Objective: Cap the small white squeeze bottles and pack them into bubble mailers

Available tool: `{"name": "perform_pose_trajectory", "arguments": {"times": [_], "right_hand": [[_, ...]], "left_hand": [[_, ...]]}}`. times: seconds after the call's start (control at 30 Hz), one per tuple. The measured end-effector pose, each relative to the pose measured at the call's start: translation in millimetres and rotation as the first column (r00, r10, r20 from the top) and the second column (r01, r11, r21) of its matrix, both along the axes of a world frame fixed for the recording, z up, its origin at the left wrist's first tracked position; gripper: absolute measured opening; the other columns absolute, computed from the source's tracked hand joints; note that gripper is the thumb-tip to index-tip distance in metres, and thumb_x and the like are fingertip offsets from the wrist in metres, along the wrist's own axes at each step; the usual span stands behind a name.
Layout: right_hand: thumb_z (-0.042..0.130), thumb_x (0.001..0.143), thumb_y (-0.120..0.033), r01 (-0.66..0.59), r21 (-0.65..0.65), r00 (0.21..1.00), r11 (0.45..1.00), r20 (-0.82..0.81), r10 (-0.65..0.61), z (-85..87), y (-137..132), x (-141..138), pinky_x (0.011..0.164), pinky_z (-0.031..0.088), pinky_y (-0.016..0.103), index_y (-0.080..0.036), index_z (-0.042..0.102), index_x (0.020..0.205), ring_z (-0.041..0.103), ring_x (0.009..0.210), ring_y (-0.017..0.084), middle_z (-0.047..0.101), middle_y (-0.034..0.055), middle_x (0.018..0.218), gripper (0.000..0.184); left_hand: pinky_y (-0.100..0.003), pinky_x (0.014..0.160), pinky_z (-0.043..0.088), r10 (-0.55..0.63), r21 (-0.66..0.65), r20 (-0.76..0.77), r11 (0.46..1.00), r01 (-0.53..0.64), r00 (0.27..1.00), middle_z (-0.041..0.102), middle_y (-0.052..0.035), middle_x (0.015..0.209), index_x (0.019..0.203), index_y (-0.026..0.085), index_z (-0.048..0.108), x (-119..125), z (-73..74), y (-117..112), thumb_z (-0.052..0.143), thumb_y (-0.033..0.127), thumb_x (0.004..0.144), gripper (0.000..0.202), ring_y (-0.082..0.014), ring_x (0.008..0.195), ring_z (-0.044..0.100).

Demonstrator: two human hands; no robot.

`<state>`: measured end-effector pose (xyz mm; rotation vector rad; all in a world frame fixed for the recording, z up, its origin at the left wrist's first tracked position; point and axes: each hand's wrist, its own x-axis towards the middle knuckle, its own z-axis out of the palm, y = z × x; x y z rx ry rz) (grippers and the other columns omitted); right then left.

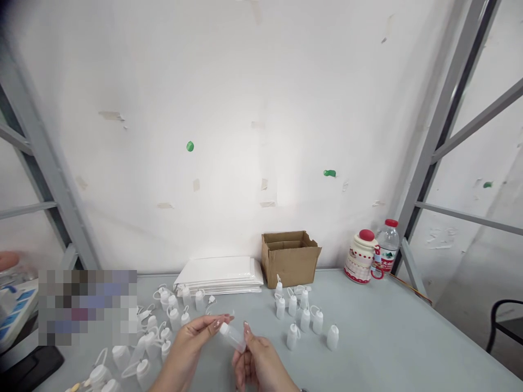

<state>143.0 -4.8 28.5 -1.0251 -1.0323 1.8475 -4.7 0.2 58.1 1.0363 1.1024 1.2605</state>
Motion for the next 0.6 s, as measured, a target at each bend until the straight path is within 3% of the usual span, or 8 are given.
{"name": "perform_pose_trajectory", "arguments": {"times": [0.17,0.27,0.47,0.6], "right_hand": [[0.066,0.049,-0.066,0.143,0.164,0.989,0.976,0.010,-0.147,6.7,0.3,-0.3,0.044,0.038,0.023,-0.015,0.057,0.067,0.050,0.040,0.010,0.058,-0.0015,0.050,0.054],[0.077,0.039,-0.056,0.148,0.209,0.988,0.967,0.002,-0.152,4.1,1.1,0.0,0.043,0.038,0.022,-0.017,0.054,0.063,0.048,0.042,0.009,0.056,-0.0042,0.050,0.052],[0.057,0.059,-0.069,-0.041,0.033,0.993,0.999,-0.106,0.044,2.0,-2.4,0.2,0.036,0.028,0.020,-0.012,0.056,0.055,0.041,0.027,0.006,0.048,-0.0033,0.034,0.056],[0.059,0.057,-0.069,0.074,0.057,0.993,0.996,-0.092,-0.069,5.6,-1.1,0.9,0.036,0.029,0.019,-0.012,0.057,0.057,0.043,0.029,0.007,0.051,-0.0022,0.035,0.056]], "left_hand": [[-0.039,0.088,0.044,0.058,-0.026,-0.011,0.998,-0.059,0.998,0.075,-0.0074,0.080,0.065,0.019,0.073,1.3,-2.2,0.4,0.071,0.042,0.054,0.026,-0.0291,0.089,0.064],[-0.037,0.085,0.045,0.025,-0.016,-0.038,1.000,-0.026,0.999,0.075,-0.0067,0.080,0.065,0.020,0.073,-0.3,-1.6,0.0,0.070,0.042,0.056,0.025,-0.0276,0.087,0.064],[-0.032,0.078,0.047,0.040,0.042,-0.107,0.998,-0.035,0.993,0.074,-0.0057,0.073,0.062,0.020,0.073,0.5,1.8,-2.1,0.069,0.044,0.057,0.025,-0.0251,0.080,0.064],[-0.034,0.082,0.046,-0.011,-0.012,-0.089,1.000,0.010,0.996,0.075,-0.0066,0.082,0.072,0.020,0.073,3.8,-0.4,1.4,0.064,0.047,0.062,0.030,-0.0257,0.084,0.064]]}}
